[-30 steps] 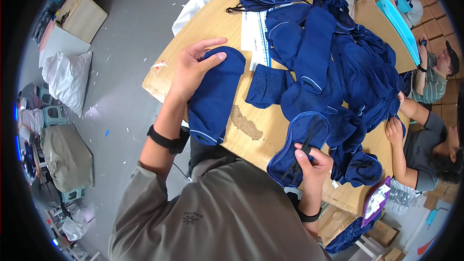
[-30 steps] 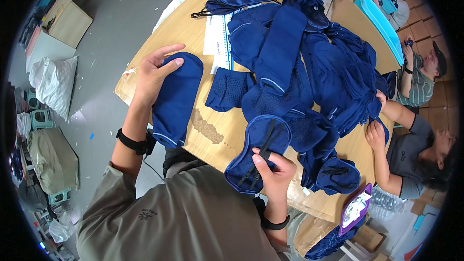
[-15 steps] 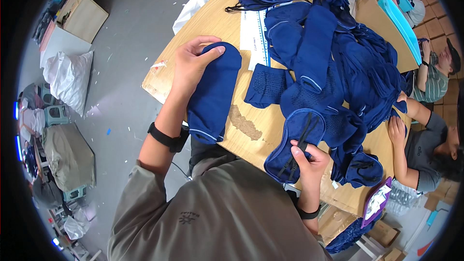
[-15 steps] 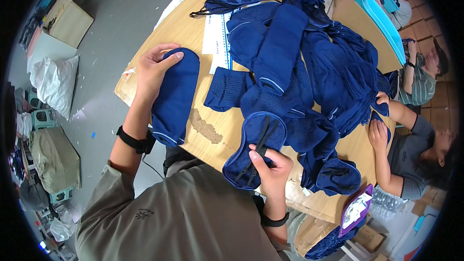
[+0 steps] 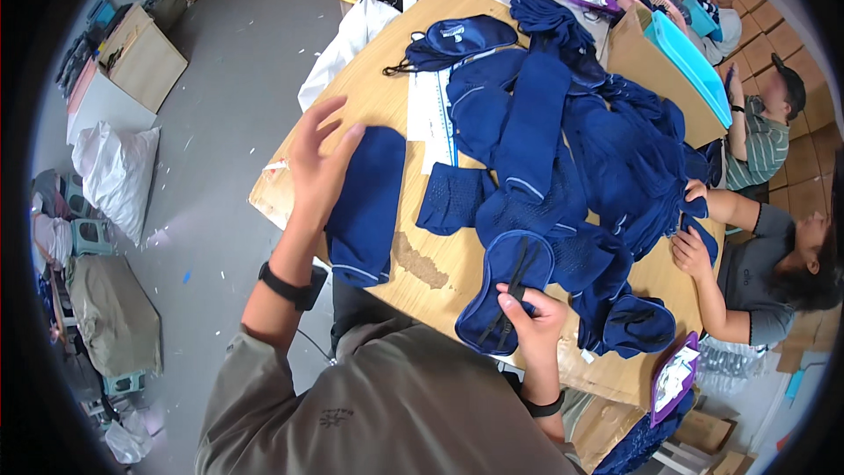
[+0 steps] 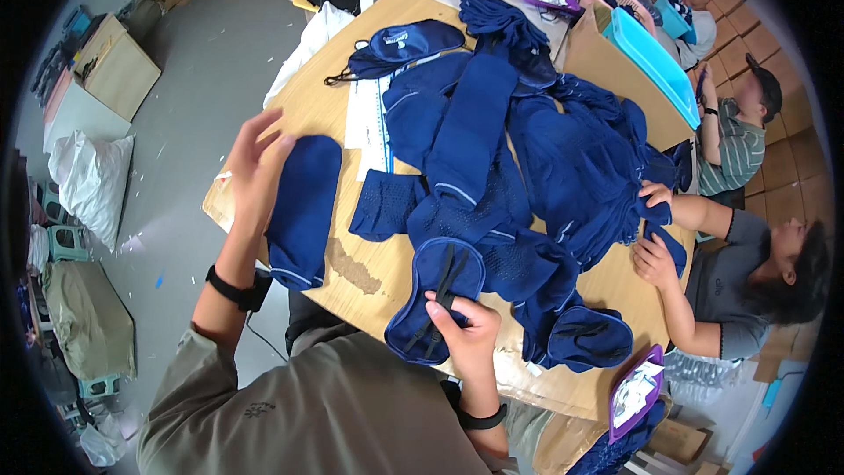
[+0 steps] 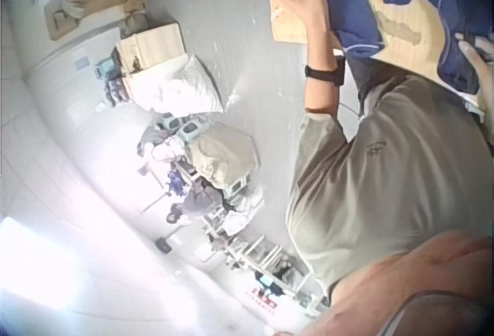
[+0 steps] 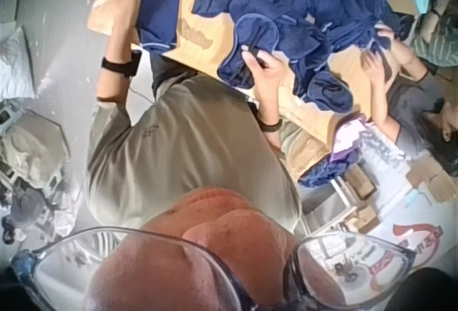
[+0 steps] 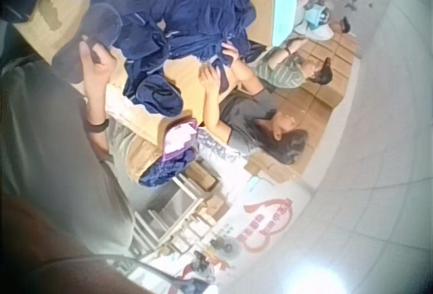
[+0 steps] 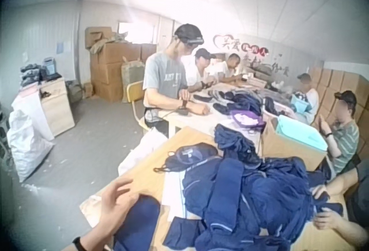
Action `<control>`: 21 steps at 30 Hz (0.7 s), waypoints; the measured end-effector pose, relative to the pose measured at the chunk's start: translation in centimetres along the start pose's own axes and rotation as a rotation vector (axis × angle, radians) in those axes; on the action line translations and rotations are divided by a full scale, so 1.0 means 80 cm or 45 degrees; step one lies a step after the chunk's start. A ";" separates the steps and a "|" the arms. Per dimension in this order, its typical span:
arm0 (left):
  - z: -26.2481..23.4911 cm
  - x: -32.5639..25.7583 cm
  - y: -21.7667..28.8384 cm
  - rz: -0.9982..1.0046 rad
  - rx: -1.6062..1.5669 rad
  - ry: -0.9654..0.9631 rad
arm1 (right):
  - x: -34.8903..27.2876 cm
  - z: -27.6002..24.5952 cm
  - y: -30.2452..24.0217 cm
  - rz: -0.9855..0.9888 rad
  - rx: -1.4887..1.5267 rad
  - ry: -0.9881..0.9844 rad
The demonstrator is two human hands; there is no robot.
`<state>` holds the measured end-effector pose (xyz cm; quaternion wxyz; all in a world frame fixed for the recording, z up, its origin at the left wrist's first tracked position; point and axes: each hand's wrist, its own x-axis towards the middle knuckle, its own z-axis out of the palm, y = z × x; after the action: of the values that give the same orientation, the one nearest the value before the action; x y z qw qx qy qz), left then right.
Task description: Rolling and securing fabric shoe components with white paper labels.
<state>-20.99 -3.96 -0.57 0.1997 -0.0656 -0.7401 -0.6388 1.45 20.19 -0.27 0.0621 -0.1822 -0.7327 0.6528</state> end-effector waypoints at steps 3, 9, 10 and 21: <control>-0.049 -0.019 0.037 0.435 0.356 -0.190 | -0.007 -0.005 -0.002 -0.039 -0.003 -0.013; -0.072 -0.103 0.020 0.436 0.426 -0.633 | -0.008 -0.001 0.020 0.018 0.101 -0.061; -0.076 -0.113 0.023 0.345 0.402 -0.545 | -0.009 0.000 0.023 0.012 0.114 -0.083; -0.092 -0.135 0.037 0.547 0.474 -0.603 | -0.008 -0.009 0.019 -0.091 0.127 0.109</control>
<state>-8.54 -8.90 -1.21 0.1610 -0.3278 -0.8387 -0.4039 2.53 20.75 -1.60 0.1257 -0.1803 -0.7019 0.6775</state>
